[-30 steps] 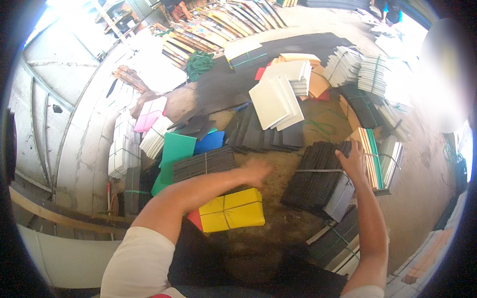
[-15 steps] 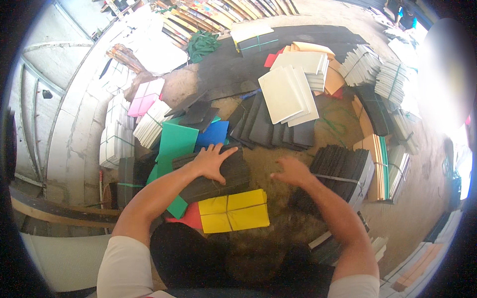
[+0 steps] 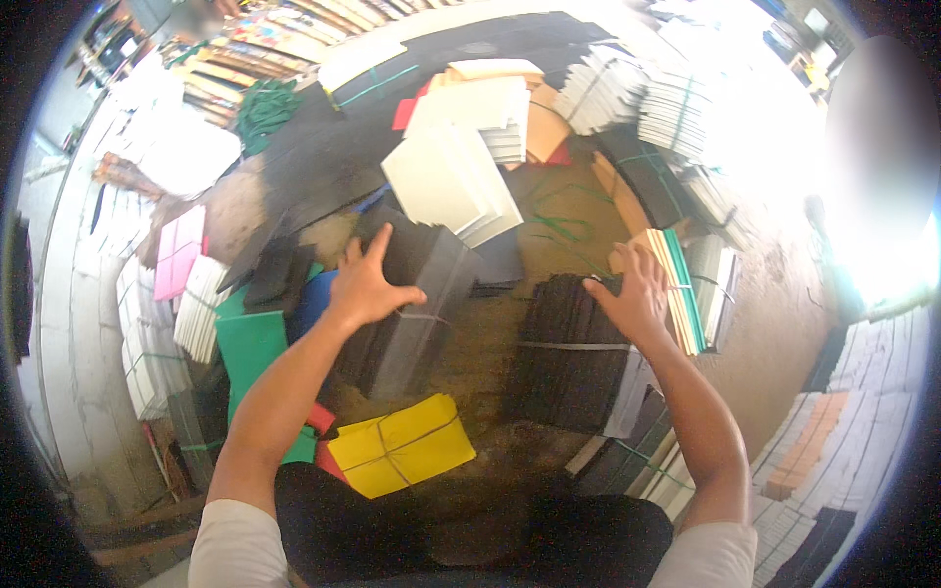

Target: The person picks up and stacks various flat materials, including white foam sheets, colored foam boards, and a rolled foam mat, in a cluttered storage area. They move items from the floor to higher stacks and rearrange bundles of foam sheets.

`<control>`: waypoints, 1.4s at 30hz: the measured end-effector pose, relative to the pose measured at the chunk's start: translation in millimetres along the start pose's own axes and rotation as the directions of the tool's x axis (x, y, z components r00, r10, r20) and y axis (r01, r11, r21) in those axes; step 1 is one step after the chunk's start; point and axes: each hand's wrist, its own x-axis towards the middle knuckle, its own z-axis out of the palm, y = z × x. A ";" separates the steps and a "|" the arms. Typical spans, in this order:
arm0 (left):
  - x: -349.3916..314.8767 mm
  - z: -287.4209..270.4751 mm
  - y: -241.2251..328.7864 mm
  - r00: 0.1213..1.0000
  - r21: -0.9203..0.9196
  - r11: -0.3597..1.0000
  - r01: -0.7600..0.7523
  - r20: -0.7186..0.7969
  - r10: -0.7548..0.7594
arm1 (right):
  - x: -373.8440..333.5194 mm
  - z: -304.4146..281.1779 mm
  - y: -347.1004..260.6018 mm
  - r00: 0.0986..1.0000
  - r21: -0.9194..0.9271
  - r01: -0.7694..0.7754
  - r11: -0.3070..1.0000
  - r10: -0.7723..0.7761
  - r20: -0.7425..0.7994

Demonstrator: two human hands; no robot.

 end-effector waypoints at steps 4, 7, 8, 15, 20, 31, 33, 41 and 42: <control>59.9 9.3 23.2 0.993 0.057 0.998 -0.039 -0.113 0.045 | -48.4 33.9 110.9 0.961 0.329 -0.276 0.903 0.260 0.092; 77.3 46.9 23.8 0.972 0.385 0.921 0.055 -0.233 0.039 | -60.8 73.2 119.7 0.947 0.507 -0.299 0.808 0.316 0.055; 65.6 59.1 41.6 0.910 0.442 0.885 -0.143 -0.292 0.293 | -64.0 79.5 123.2 0.929 0.535 -0.330 0.778 0.369 0.036; -47.7 262.7 119.9 0.902 -0.597 0.785 0.165 0.414 0.125 | -56.1 69.0 92.0 0.723 0.486 -0.647 0.588 0.675 0.146; -69.2 251.5 151.2 0.960 -0.860 0.460 0.219 0.276 0.058 | -81.8 50.0 83.3 0.663 0.450 -0.723 0.524 0.709 0.239; 6.1 122.8 149.5 0.945 -0.965 0.180 0.193 0.232 0.231 | 50.0 8.8 -17.9 0.864 0.092 -0.439 0.894 0.392 0.315; -37.4 74.5 136.4 0.894 -0.925 0.335 0.181 0.296 0.335 | 26.7 -26.4 -80.0 0.856 -0.120 -0.444 0.888 0.460 0.234; -252.1 -85.1 -11.0 0.870 -0.766 0.426 0.482 0.478 -0.125 | -46.8 -152.2 -191.3 0.699 0.143 -0.445 0.884 0.243 0.672; -277.3 -109.2 -26.1 0.870 -0.773 0.404 0.489 0.465 -0.163 | -47.8 -178.8 -214.0 0.699 0.153 -0.433 0.888 0.224 0.679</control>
